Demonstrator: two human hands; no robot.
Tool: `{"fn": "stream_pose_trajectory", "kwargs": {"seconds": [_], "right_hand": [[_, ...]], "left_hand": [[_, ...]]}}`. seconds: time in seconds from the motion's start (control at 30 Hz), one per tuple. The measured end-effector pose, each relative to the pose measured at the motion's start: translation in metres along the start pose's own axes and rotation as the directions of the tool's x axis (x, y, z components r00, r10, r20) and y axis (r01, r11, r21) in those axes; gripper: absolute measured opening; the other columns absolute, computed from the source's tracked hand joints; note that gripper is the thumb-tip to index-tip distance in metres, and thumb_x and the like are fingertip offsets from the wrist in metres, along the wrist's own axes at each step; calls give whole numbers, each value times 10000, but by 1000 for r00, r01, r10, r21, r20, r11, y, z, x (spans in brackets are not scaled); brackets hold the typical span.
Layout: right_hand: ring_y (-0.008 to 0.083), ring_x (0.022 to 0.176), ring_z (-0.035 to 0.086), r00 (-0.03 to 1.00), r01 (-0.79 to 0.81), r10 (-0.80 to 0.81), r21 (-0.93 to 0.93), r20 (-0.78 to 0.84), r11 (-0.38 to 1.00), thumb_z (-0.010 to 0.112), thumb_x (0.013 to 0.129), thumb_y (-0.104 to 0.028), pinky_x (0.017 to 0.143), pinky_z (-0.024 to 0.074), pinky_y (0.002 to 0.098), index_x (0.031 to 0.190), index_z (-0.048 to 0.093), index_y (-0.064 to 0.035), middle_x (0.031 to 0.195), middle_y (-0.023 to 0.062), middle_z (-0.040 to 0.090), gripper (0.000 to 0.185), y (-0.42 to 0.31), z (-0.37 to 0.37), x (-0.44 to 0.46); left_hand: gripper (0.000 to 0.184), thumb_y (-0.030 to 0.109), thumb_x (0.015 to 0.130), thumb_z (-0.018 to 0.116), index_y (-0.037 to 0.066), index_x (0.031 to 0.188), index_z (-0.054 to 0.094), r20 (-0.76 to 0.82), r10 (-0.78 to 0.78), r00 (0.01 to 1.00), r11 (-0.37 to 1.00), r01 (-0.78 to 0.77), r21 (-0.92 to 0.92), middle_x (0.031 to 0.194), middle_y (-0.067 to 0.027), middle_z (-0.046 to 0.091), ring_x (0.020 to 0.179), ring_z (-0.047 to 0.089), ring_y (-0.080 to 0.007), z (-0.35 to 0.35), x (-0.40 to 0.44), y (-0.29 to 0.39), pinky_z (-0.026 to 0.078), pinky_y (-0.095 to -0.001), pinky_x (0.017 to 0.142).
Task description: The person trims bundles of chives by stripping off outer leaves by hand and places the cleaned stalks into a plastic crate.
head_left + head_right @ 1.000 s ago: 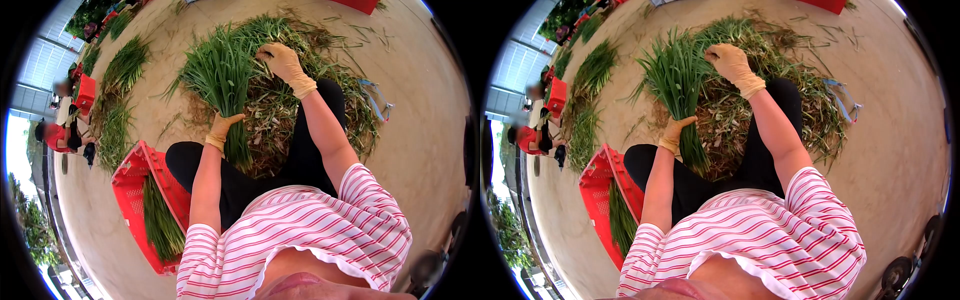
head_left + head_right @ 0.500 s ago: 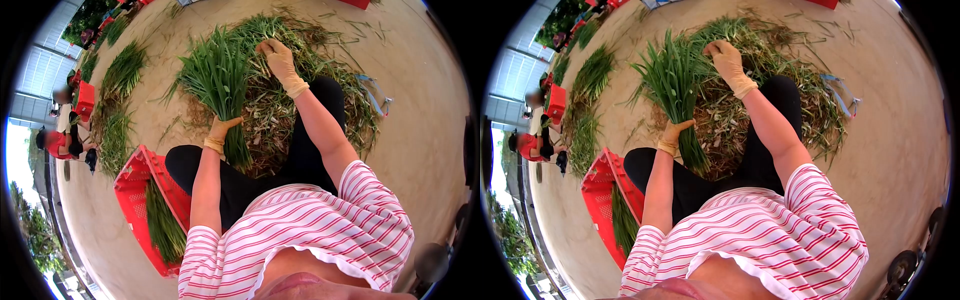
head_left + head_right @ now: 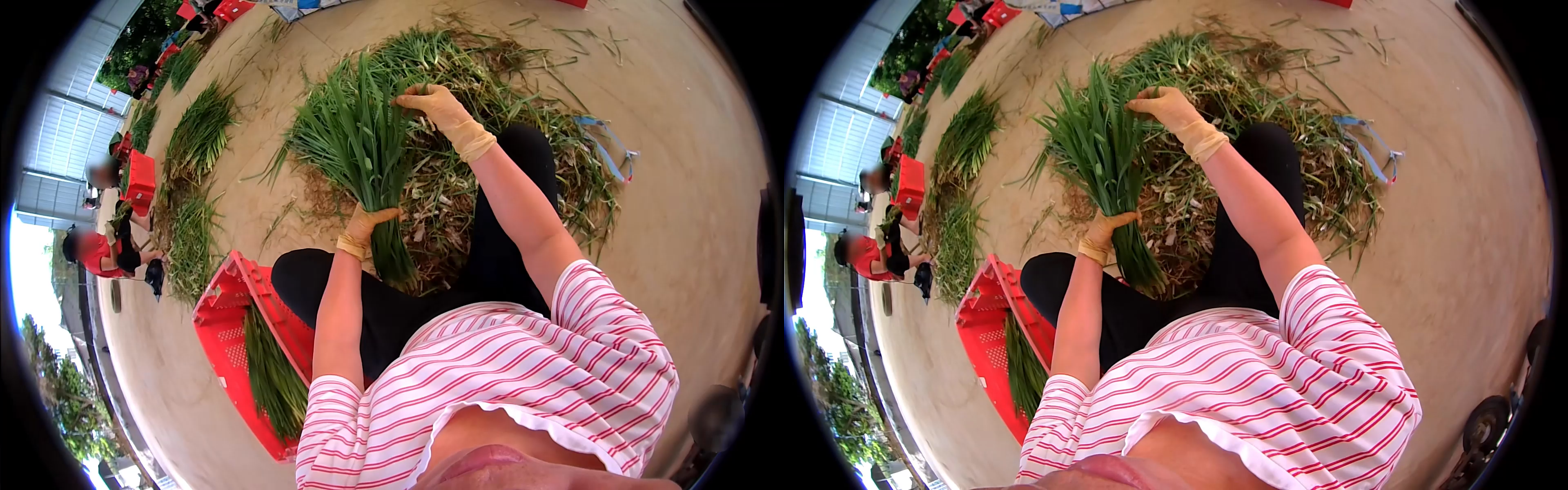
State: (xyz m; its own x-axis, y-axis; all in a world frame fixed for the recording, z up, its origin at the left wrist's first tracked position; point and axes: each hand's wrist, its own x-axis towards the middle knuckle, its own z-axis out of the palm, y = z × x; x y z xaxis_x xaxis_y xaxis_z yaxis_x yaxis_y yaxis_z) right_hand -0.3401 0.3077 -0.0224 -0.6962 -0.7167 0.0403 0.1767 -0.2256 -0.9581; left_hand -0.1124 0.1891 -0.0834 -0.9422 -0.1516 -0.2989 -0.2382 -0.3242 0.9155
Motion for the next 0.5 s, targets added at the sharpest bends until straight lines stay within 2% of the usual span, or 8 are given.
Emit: {"fn": "stream_pose_trajectory", "kwargs": {"seconds": [0.07, 0.17, 0.27, 0.33, 0.37, 0.43, 0.47, 0.5], "right_hand": [[109, 712, 576, 1000, 3, -3, -8, -23, 1000, 676, 779, -215, 670, 459, 227, 863, 618, -6, 801, 44, 638, 233, -2, 3, -3], [130, 701, 596, 1000, -5, 7, 79, -30, 997, 670, 786, -190, 681, 486, 244, 847, 603, -1, 811, 67, 641, 210, -5, 8, -7], [137, 761, 605, 998, -21, 21, 4, 55, 1000, 634, 825, -193, 730, 479, 261, 913, 598, 0, 855, 75, 642, 215, -7, 10, -9], [142, 761, 606, 999, 32, -32, 120, -5, 992, 623, 831, -180, 726, 487, 271, 910, 601, 5, 843, 67, 639, 202, -6, 12, -10], [142, 761, 606, 1000, 31, -31, 120, -6, 992, 623, 831, -180, 726, 487, 271, 910, 601, 5, 843, 67, 639, 202, -6, 11, -11], [144, 764, 608, 997, -19, 37, 241, -72, 970, 615, 835, -171, 724, 492, 268, 910, 606, -1, 821, 57, 634, 187, -5, 8, -9], [120, 692, 583, 997, -28, 48, 295, -59, 955, 610, 835, -163, 691, 488, 255, 899, 609, -9, 811, 49, 627, 167, 1, 7, -8], [120, 692, 583, 997, -29, 49, 296, -60, 955, 610, 835, -163, 691, 488, 255, 899, 609, -9, 811, 49, 627, 167, 0, 10, -10]], "left_hand": [[276, 48, 723, 673, 11, 981, 585, 6, 6, 1000, 1000, -6, -19, 812, -74, 614, 706, 591, -182, -1, 0, -1, 501, -315, 620], [314, 68, 733, 666, 12, 1025, 566, 24, 13, 1000, 999, -12, -46, 810, -65, 604, 714, 585, -177, 0, 0, -2, 498, -312, 614], [333, 85, 736, 665, 14, 1043, 556, 36, 8, 999, 997, -5, -74, 801, -59, 596, 719, 580, -171, 0, 0, -3, 495, -309, 611], [334, 90, 736, 667, 15, 1042, 556, 39, 2, 999, 995, 2, -95, 795, -57, 593, 719, 578, -169, 2, 0, -2, 495, -308, 610], [337, 90, 735, 667, 15, 1044, 555, 47, 1, 999, 994, 5, -112, 792, -57, 591, 719, 577, -168, 2, 0, -1, 494, -306, 610], [340, 90, 734, 668, 15, 1046, 553, 55, -2, 999, 992, 9, -129, 790, -56, 589, 719, 576, -167, 5, -1, 1, 493, -304, 610], [341, 90, 734, 668, 14, 1046, 551, 45, -7, 999, 992, 13, -125, 792, -56, 588, 717, 576, -168, 7, -2, 2, 492, -303, 611], [343, 89, 733, 668, 14, 1046, 548, 36, -13, 999, 993, 17, -120, 794, -56, 587, 715, 575, -169, 8, -3, 3, 490, -302, 612]]}}
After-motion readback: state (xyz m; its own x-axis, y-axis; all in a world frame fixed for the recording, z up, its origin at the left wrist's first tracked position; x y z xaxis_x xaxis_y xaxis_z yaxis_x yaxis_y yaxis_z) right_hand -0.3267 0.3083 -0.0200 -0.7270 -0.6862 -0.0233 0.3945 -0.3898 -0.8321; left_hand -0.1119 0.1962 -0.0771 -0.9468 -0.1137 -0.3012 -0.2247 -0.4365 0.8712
